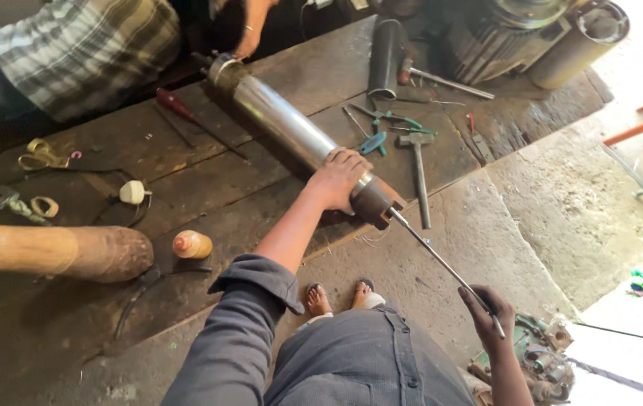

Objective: The person uses a metal rod and a hammer to work on the end of a large metal cylinder held by a coworker. The person repeatedly inserts the rod and strikes it with the hammer while the coworker stabilizes the cylinder.

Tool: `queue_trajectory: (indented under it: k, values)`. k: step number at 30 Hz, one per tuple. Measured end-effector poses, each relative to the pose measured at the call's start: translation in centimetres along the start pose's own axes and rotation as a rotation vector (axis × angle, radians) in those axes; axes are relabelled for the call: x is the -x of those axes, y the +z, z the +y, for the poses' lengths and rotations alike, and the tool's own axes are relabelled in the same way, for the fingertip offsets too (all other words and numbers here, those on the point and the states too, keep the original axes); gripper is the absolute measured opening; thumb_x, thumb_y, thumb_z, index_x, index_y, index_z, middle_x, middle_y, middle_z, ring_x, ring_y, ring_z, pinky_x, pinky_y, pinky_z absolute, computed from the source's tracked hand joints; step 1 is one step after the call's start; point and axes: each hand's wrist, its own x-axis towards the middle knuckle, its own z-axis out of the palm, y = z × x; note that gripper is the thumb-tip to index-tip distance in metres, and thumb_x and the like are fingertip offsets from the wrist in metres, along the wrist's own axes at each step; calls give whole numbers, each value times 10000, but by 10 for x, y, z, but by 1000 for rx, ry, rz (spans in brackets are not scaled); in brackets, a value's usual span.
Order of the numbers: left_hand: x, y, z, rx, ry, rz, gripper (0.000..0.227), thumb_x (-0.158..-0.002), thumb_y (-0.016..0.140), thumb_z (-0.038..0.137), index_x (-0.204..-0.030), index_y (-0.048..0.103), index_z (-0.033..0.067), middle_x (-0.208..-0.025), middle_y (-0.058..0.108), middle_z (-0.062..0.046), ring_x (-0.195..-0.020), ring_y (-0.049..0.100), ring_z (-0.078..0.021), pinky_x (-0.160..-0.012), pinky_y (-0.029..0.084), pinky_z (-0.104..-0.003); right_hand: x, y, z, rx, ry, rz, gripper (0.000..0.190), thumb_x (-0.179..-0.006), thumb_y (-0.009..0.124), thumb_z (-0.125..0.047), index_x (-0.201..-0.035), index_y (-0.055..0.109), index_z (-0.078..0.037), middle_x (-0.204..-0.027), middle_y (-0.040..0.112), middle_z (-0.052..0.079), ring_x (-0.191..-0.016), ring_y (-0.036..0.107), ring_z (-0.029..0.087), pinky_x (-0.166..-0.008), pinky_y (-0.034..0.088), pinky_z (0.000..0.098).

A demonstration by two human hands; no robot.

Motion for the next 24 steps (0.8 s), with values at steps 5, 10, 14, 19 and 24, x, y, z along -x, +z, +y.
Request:
queue_trajectory:
  k: [5,10,14,19,24]
  values:
    - [-1,-3,6,-15,-8,-22,1056,-373,965,360,-1321,568,114,-1337,575,-81,-1363,443,-301,-1197,269,-482,-2,-2,1,-38,-3,-6,281,-884,766,-305,-971,770,-37,-786,737,97,-729,681,141,-693,519,291]
    - [-3,-9,14,-99,-77,-92,1061,-401,969,359,-1346,551,120,-1359,558,-74,-1391,415,-298,-1226,244,-479,-5,0,4,3,-6,-5,283,-887,767,-304,-968,769,-32,-733,715,109,-679,652,153,-668,505,295]
    - [-11,-10,26,-201,-146,-174,1098,-415,984,305,-1399,515,170,-1395,522,-73,-1420,366,-308,-1235,191,-501,-10,-1,0,41,-25,-17,279,-888,766,-299,-942,767,-25,-698,671,121,-637,629,164,-638,489,307]
    - [-8,8,38,-307,-232,-184,1030,-505,959,209,-1427,503,258,-1462,488,-48,-1486,319,-302,-1268,156,-516,-9,-9,-1,31,-77,-61,275,-903,740,-304,-932,757,-31,-696,660,116,-614,626,181,-623,483,310]
    - [-8,32,41,-401,-330,-217,971,-588,907,154,-1457,489,264,-1516,436,-49,-1513,268,-286,-1263,138,-488,-13,-13,2,66,-75,-125,276,-911,719,-322,-932,779,-53,-687,651,132,-593,625,211,-602,471,332]
